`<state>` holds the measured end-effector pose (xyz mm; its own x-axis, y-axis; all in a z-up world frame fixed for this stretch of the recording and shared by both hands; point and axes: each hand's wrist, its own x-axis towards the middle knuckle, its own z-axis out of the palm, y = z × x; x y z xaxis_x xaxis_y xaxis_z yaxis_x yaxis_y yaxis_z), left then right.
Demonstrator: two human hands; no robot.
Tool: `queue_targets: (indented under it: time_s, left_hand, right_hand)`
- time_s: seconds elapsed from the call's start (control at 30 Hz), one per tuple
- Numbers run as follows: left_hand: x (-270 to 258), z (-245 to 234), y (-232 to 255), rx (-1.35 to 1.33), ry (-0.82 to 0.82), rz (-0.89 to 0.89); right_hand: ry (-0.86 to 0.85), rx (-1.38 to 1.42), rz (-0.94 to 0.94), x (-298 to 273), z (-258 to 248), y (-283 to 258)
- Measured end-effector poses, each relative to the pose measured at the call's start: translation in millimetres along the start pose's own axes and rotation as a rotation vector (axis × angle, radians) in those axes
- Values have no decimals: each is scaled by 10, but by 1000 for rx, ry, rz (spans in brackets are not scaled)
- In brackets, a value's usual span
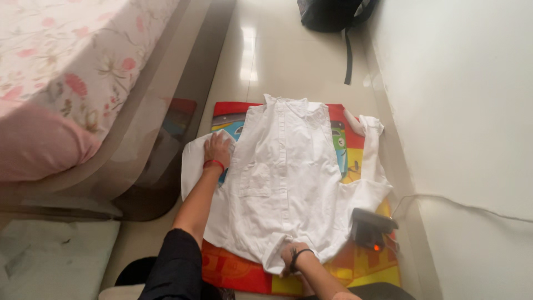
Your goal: The person irons a white shirt using a handheld iron on a colorful mat placed on the floor, pressing the iron across the sleeves and main body of the garment.
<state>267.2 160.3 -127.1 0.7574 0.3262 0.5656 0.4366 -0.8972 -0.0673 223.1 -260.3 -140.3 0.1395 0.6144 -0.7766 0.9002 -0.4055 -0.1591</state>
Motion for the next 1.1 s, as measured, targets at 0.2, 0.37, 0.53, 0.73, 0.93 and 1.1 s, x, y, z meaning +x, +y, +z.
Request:
queue_targets:
  time_s: [0.2,0.37,0.53,0.73,0.93,1.1]
  left_hand:
    - [245,504,-671,153,-603,-163]
    - [781,859,-544,498,-999,-260]
    - [1332,1301,134,262,-911,-378]
    - [1317,1639,294,-231,-817,-633]
    - [1594,1779,119,-160,-878,-600]
    - [1761,1775,207,-90,-695,-615]
  right_hand:
    - [-49,41,-72,163,81,38]
    - [-57,37,-98,185,137,31]
    - [-6,48,-84,99,101,6]
    - [44,52,-63,103,15,98]
    - [77,78,-83,294,-101,26]
    - [82,91,-85,288,-129,80]
